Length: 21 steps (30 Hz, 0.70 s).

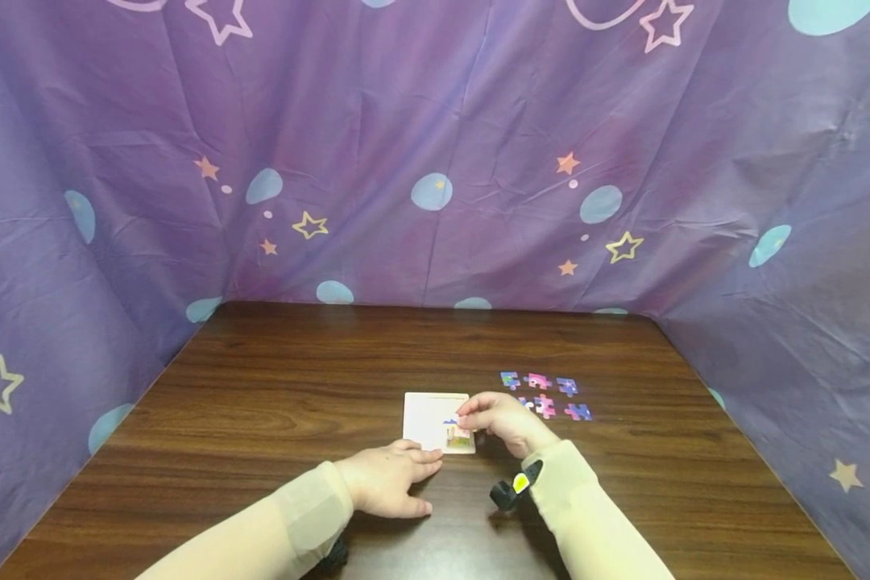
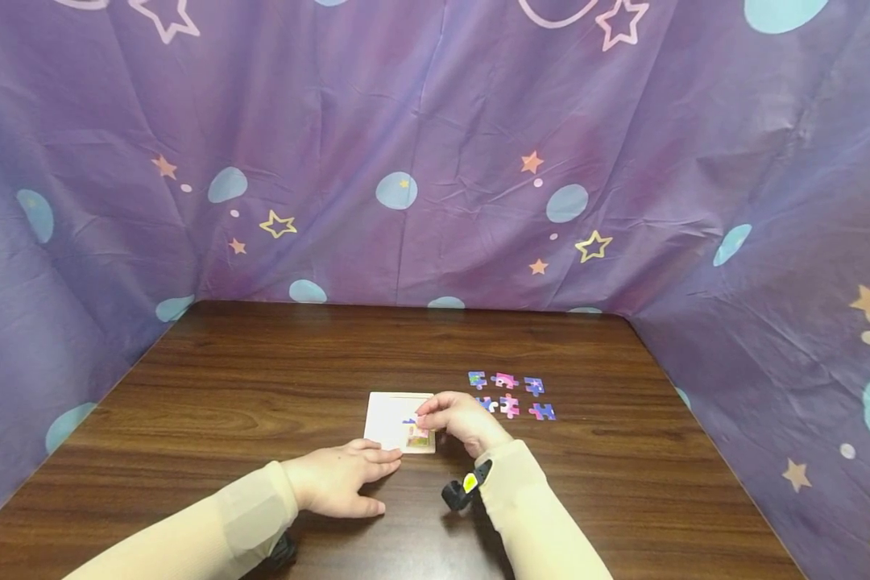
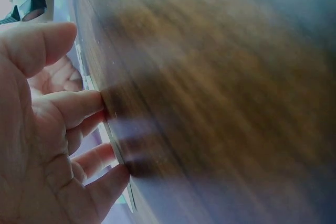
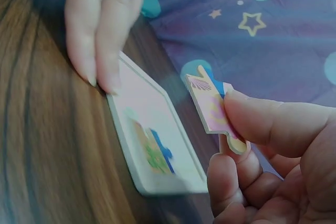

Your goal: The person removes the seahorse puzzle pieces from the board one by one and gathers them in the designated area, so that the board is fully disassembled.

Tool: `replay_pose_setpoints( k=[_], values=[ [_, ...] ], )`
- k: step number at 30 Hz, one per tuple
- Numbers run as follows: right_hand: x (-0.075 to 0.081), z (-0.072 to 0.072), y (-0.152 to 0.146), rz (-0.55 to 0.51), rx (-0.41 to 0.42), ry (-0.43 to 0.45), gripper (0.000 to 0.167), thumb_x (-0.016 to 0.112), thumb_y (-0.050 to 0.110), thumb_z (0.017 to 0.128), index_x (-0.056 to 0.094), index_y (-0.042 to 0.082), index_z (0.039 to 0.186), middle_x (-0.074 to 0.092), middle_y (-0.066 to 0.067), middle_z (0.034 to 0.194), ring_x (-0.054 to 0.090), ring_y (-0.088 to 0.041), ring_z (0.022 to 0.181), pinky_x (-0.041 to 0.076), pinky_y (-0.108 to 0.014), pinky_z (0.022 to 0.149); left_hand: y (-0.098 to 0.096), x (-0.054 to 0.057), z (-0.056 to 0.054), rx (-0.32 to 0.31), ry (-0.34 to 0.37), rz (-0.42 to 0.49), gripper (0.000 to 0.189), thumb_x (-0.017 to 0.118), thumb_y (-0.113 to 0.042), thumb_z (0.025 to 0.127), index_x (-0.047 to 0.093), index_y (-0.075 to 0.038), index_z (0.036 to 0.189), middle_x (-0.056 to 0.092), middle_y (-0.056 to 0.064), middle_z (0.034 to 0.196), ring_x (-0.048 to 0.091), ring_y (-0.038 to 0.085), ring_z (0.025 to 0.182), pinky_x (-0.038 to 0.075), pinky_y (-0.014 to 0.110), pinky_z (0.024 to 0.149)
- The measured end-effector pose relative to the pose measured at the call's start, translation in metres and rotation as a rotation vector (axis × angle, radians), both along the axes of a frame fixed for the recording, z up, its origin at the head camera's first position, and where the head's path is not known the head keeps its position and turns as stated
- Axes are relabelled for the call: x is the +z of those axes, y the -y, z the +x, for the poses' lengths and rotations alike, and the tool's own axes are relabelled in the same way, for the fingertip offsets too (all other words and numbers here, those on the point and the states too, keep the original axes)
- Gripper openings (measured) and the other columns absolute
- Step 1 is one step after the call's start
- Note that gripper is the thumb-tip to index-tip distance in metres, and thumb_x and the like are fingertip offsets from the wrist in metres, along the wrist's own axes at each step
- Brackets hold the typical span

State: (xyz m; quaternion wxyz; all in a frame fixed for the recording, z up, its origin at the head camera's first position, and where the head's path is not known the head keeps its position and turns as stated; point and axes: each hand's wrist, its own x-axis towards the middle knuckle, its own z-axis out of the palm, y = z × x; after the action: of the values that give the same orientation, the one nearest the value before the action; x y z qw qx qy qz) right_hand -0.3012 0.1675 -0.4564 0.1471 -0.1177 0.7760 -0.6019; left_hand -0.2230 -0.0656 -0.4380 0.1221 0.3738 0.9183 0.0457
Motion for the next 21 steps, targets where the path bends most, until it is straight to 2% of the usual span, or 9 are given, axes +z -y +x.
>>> replay_pose_setpoints(
  k=[4, 9, 13, 17, 21],
  values=[
    [0.004, 0.001, -0.018, -0.005, -0.003, 0.01, 0.016, 0.074, 0.007, 0.076, 0.069, 0.002, 0.092, 0.066, 0.004, 0.081, 0.052, -0.014, 0.075, 0.035, -0.029, 0.062, 0.0, 0.0, 0.0, -0.003, -0.001, -0.001, 0.067, 0.055, -0.055, 0.089, 0.048, -0.018, 0.143, 0.034, -0.011, 0.153, 0.031, 0.021, 0.14, 0.031, 0.035, 0.112],
    [0.007, 0.0, -0.047, -0.034, 0.025, 0.03, 0.008, 0.07, 0.003, 0.08, 0.069, 0.007, 0.087, 0.066, 0.003, 0.081, 0.056, -0.011, 0.075, 0.044, -0.025, 0.066, -0.001, -0.001, 0.0, 0.005, 0.011, -0.001, 0.067, 0.055, -0.055, 0.089, 0.047, -0.018, 0.144, 0.033, -0.011, 0.153, 0.03, 0.02, 0.141, 0.03, 0.035, 0.112],
    [0.007, 0.0, -0.072, -0.035, 0.01, 0.05, 0.013, 0.068, 0.001, 0.081, 0.069, 0.013, 0.084, 0.066, 0.006, 0.08, 0.056, -0.008, 0.072, 0.046, -0.023, 0.063, -0.001, 0.0, 0.001, 0.015, 0.027, 0.002, 0.067, 0.056, -0.055, 0.088, 0.047, -0.019, 0.144, 0.032, -0.012, 0.153, 0.029, 0.02, 0.141, 0.03, 0.036, 0.113],
    [0.007, -0.001, -0.096, 0.026, -0.033, 0.034, 0.012, 0.069, 0.004, 0.081, 0.069, 0.016, 0.083, 0.064, 0.009, 0.079, 0.053, -0.008, 0.071, 0.04, -0.025, 0.061, -0.001, 0.001, 0.002, 0.018, 0.029, 0.006, 0.067, 0.056, -0.055, 0.088, 0.047, -0.019, 0.144, 0.033, -0.012, 0.153, 0.029, 0.02, 0.141, 0.03, 0.036, 0.113],
    [0.008, -0.001, -0.116, 0.099, -0.068, 0.025, 0.007, 0.068, 0.008, 0.082, 0.069, 0.013, 0.087, 0.063, 0.01, 0.08, 0.05, -0.009, 0.074, 0.037, -0.028, 0.064, -0.002, 0.002, 0.002, 0.016, 0.018, 0.003, 0.066, 0.056, -0.054, 0.088, 0.048, -0.019, 0.143, 0.033, -0.012, 0.153, 0.03, 0.02, 0.141, 0.029, 0.035, 0.113]
  ],
)
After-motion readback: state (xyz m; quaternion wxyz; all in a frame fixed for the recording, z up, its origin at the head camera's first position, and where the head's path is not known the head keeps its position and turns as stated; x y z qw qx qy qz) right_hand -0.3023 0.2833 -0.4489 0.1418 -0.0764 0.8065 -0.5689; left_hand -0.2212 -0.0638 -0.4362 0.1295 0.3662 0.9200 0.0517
